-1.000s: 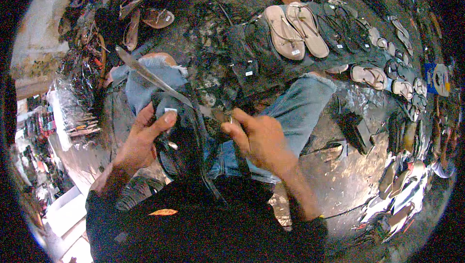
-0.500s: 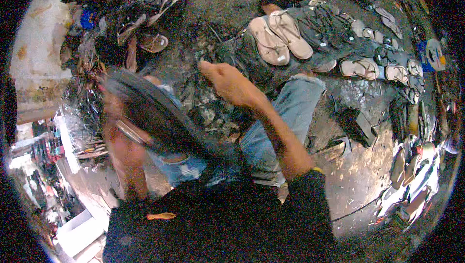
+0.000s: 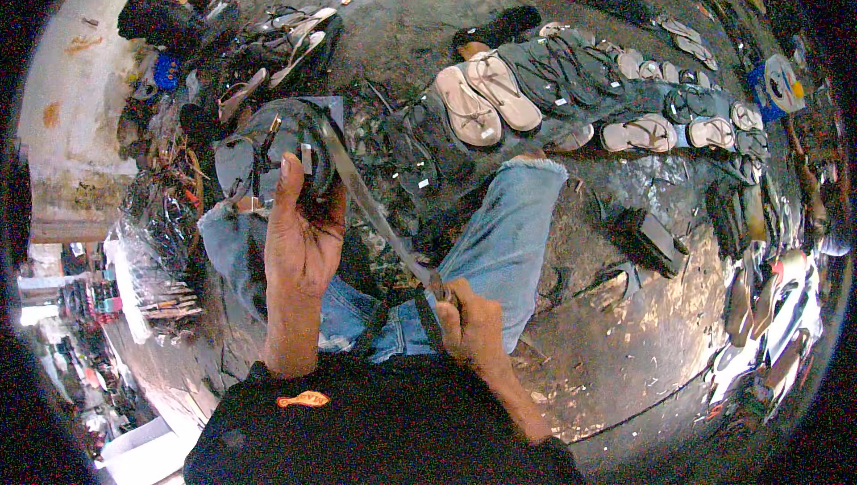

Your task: The person sits on the floor and repeatedly picks up sandals, using a knife to scrape or clean the soles and straps. They handle multiple sandals one at a time, turning them over and scraping different surfaces before placing them back on the floor.

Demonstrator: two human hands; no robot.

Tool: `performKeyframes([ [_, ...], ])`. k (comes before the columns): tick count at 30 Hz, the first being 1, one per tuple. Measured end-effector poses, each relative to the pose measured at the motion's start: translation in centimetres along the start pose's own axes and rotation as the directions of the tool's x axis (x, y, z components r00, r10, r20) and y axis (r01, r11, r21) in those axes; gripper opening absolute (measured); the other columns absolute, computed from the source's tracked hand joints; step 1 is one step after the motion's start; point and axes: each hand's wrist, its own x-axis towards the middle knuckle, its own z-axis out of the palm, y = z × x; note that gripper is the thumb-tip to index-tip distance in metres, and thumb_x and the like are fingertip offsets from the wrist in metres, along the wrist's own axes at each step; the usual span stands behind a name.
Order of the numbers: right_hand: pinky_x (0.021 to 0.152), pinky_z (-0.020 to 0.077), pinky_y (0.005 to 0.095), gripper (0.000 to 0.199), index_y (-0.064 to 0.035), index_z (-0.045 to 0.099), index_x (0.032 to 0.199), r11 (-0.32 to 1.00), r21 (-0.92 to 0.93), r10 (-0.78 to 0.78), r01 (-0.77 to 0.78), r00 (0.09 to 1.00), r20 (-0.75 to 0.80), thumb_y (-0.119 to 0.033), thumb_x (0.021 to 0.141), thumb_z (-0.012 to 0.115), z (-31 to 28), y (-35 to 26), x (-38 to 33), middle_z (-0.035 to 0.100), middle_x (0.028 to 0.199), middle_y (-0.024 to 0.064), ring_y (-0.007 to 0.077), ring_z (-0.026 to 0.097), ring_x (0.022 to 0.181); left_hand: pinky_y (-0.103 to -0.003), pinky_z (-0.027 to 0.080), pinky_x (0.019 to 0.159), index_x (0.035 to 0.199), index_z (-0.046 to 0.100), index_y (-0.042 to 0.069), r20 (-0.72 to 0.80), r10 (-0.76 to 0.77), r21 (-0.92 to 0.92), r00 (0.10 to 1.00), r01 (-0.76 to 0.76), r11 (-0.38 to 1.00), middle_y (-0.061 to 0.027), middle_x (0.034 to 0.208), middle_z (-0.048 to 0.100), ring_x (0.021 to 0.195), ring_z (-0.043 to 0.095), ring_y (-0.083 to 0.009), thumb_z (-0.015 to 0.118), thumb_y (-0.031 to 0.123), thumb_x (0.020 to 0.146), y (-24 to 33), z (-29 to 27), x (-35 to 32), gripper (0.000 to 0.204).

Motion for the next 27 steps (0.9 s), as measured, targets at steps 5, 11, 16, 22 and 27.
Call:
performKeyframes([
  [5, 0.051, 0.0424, 0.0475, 0.036, -0.0073, 0.057, 0.091, 0.998, -0.015, 0.06, -0.059, 0.997, 0.044, -0.041, 0.102, 0.055, -0.3, -0.4, -1.2, 0.055, 0.063, 0.0191, 0.0417, 0.061, 0.058, -0.04, 0.063, 0.09, 0.111, 0.069, 0.007, -0.041, -0.033, 0.009, 0.999, 0.034, 0.999, -0.0073, 0.11, 0.074, 0.099, 0.073, -0.02, 0.078, 0.013, 0.09, -0.4, -1.0, -0.2, 0.024],
  [11, 0.055, 0.0433, 0.0516, 0.033, -0.0088, 0.055, 0.093, 0.977, -0.213, 0.013, 0.005, 0.997, 0.082, -0.04, 0.102, 0.055, -1.0, 1.0, 4.7, 0.06, 0.066, 0.0204, 0.0456, 0.062, 0.065, -0.042, 0.062, 0.088, 0.117, 0.066, 0.003, -0.118, -0.075, 0.242, 0.99, 0.102, 0.965, -0.0087, 0.112, 0.073, 0.1, 0.072, -0.0232, 0.074, 0.001, 0.089, -1.7, -4.1, -1.3, 0.029],
  [16, 0.054, 0.0401, 0.0494, 0.032, -0.0025, 0.062, 0.098, 0.992, -0.107, -0.045, 0.072, 0.97, 0.237, -0.033, 0.103, 0.054, -1.6, -2.4, 9.6, 0.056, 0.066, 0.0241, 0.0453, 0.055, 0.058, -0.046, 0.06, 0.089, 0.126, 0.062, 0.001, -0.071, -0.145, 0.502, 0.987, 0.161, 0.85, -0.0115, 0.11, 0.072, 0.1, 0.071, -0.0259, 0.069, -0.007, 0.086, -2.4, -7.6, -3.6, 0.041],
  [22, 0.059, 0.0502, 0.0545, 0.039, -0.0077, 0.066, 0.115, 0.978, -0.197, -0.002, 0.068, 0.948, 0.318, -0.042, 0.102, 0.057, 1.6, -4.8, 11.3, 0.064, 0.065, 0.0258, 0.0452, 0.065, 0.064, -0.041, 0.057, 0.089, 0.11, 0.07, 0.003, -0.144, -0.183, 0.588, 0.973, 0.232, 0.775, -0.0115, 0.105, 0.075, 0.1, 0.071, -0.0267, 0.07, -0.009, 0.082, 0.5, -9.9, -3.8, 0.03],
  [27, 0.058, 0.0496, 0.0537, 0.047, 0.0001, 0.065, 0.121, 0.991, -0.078, 0.123, -0.104, 0.943, 0.31, -0.042, 0.102, 0.058, 5.3, -4.7, 7.6, 0.063, 0.07, 0.028, 0.0468, 0.066, 0.068, -0.037, 0.057, 0.087, 0.119, 0.066, 0.003, -0.245, 0.011, 0.468, 0.969, 0.108, 0.877, -0.0057, 0.109, 0.072, 0.096, 0.069, -0.0211, 0.073, 0.0, 0.085, -1.1, -8.7, -6.1, 0.035],
])
